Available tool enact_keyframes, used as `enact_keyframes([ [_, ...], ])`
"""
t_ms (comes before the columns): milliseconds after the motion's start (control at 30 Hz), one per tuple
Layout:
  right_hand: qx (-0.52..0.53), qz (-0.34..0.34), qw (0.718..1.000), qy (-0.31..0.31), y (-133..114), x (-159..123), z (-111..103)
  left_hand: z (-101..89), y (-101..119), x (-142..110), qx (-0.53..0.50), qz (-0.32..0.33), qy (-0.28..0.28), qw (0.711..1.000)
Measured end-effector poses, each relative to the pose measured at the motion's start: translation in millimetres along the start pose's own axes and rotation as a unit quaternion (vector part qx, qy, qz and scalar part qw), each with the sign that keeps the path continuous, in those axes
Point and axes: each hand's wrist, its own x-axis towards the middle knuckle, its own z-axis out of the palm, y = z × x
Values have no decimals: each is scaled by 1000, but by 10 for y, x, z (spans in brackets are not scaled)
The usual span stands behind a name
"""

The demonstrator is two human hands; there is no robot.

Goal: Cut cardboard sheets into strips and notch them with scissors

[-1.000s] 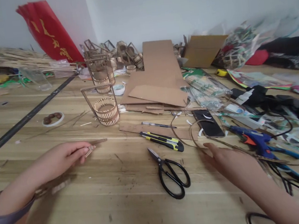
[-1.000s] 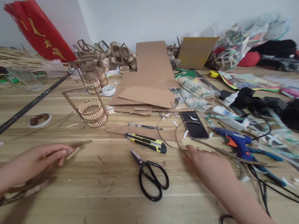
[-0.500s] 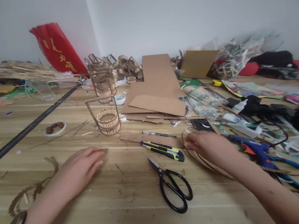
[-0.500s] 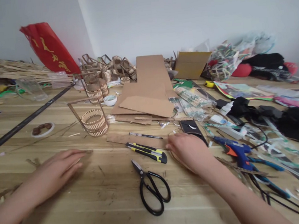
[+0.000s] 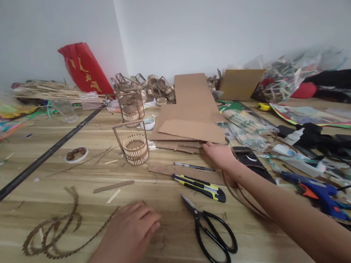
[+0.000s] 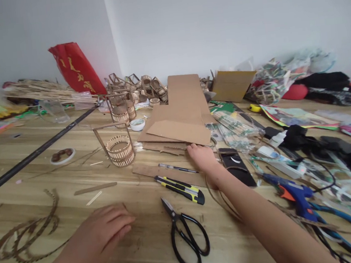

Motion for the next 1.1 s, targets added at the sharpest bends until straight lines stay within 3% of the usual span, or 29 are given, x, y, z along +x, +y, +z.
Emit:
enact_keyframes([
  [100, 18, -42, 997, 55, -80, -223, -207, 5, 4, 21, -96, -75, 16, 992],
  [200, 48, -107, 988, 100, -192, -508, -463, -18, 33, 106, -249, -209, 42, 945],
  [267, 69, -155, 978, 119, -267, -681, -602, -19, 84, 176, -389, -281, 41, 876],
  [400, 100, -252, 948, 167, -370, -889, -707, 39, 249, 277, -625, -352, 26, 696],
  [467, 107, -297, 925, 211, -394, -919, -695, 85, 338, 296, -672, -357, -17, 649],
  [533, 110, -321, 911, 236, -412, -926, -667, 141, 407, 297, -696, -348, -62, 625],
  [633, 106, -304, 915, 243, -459, -967, -610, 249, 446, 288, -720, -350, -90, 593],
  [767, 165, -228, 915, 290, -620, -1211, -478, 417, 413, 291, -743, -371, -63, 554],
  [900, 281, -232, 886, 287, -833, -1599, -321, 534, 405, 297, -772, -371, -24, 515],
  [1100, 350, -176, 856, 337, -1000, -1877, -185, 567, 519, 281, -793, -345, -27, 502],
])
